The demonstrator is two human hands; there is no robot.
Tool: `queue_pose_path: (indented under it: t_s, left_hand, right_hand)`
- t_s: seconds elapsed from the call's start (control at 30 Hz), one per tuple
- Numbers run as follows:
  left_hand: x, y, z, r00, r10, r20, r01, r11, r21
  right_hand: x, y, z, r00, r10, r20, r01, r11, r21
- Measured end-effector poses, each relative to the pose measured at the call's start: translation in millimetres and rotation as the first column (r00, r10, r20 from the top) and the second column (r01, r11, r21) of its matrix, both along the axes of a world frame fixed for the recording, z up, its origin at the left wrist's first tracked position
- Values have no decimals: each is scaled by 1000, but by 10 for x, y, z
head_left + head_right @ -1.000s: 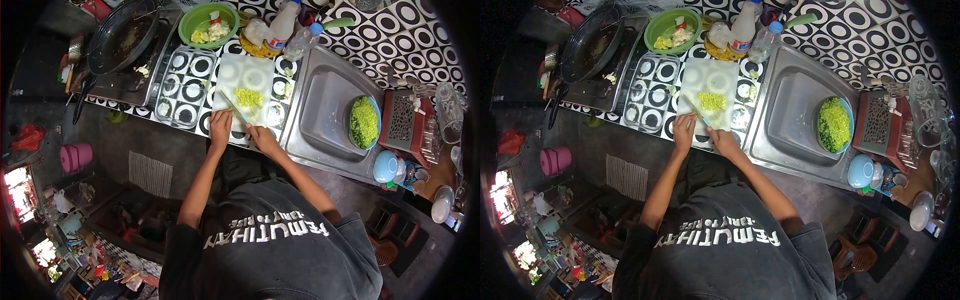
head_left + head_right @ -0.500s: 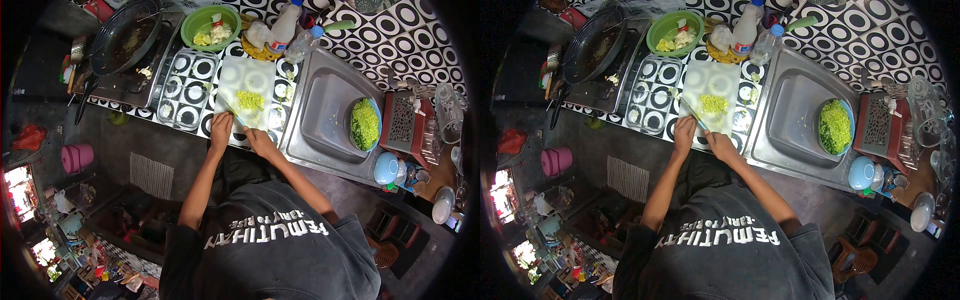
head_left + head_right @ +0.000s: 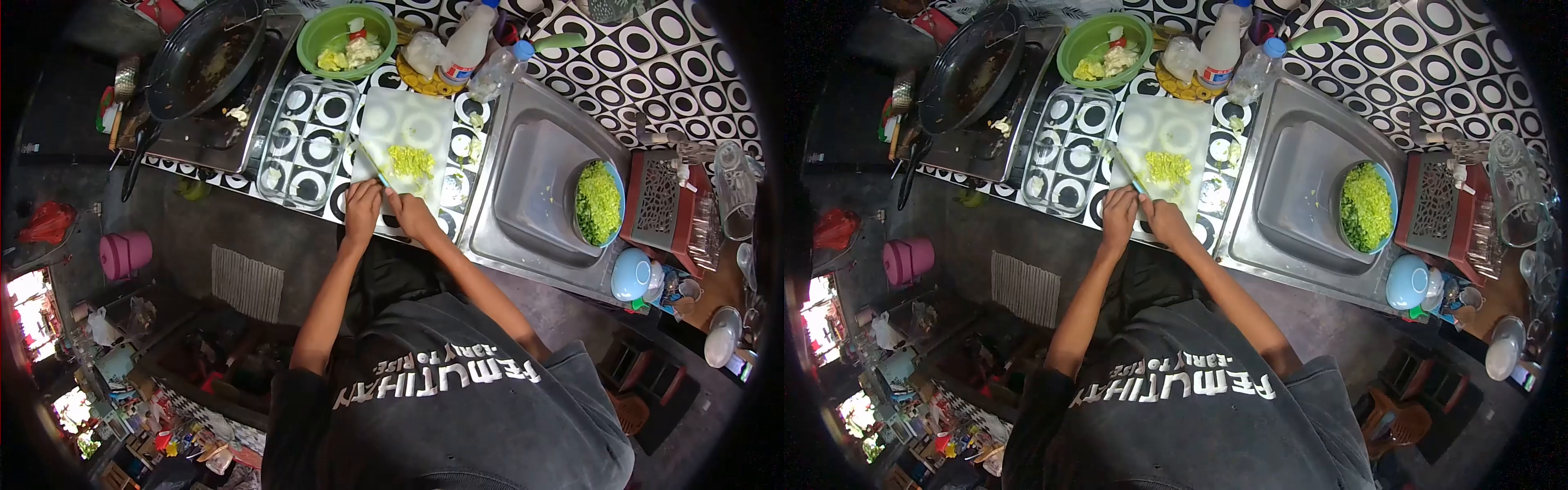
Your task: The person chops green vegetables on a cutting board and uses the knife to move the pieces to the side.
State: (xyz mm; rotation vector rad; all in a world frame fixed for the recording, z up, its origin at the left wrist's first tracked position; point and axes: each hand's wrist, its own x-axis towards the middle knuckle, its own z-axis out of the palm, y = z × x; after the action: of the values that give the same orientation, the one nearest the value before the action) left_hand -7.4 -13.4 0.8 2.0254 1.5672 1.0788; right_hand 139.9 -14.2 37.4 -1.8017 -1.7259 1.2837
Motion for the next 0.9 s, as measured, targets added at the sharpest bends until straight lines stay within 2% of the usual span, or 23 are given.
queue_pose_path:
  t_s: [0.1,0.2,0.23,0.33,0.43,0.63,0.73,0.9]
  left_hand:
    - [0,-19,48,1000,-19,-20,20,999,33]
    - [-7,-14,81,999,-32,-38,34,998,45]
    - [-9,-14,98,999,-32,-44,34,998,51]
    - [0,3,112,999,-26,-44,29,997,65]
    - [6,17,123,999,-36,-39,38,998,53]
    - [-18,52,89,997,-67,-40,69,996,50]
    - [-7,72,101,997,-77,-28,79,996,48]
    - [-21,111,145,996,-85,32,84,996,8]
  right_hand:
    - [92,-4,10,996,-61,-62,58,997,-46]
    - [202,-197,11,999,-45,-11,44,998,-38]
    - [265,-247,103,999,-28,-34,24,993,-115]
    - [393,-377,128,998,-45,-54,36,987,-158]
    - [411,-397,171,996,-64,-65,55,989,-135]
    - [295,-318,109,997,-29,67,37,993,-116]
    - [217,-245,-2,995,-79,65,79,997,1]
    - [295,-284,0,983,-160,-88,151,983,-102]
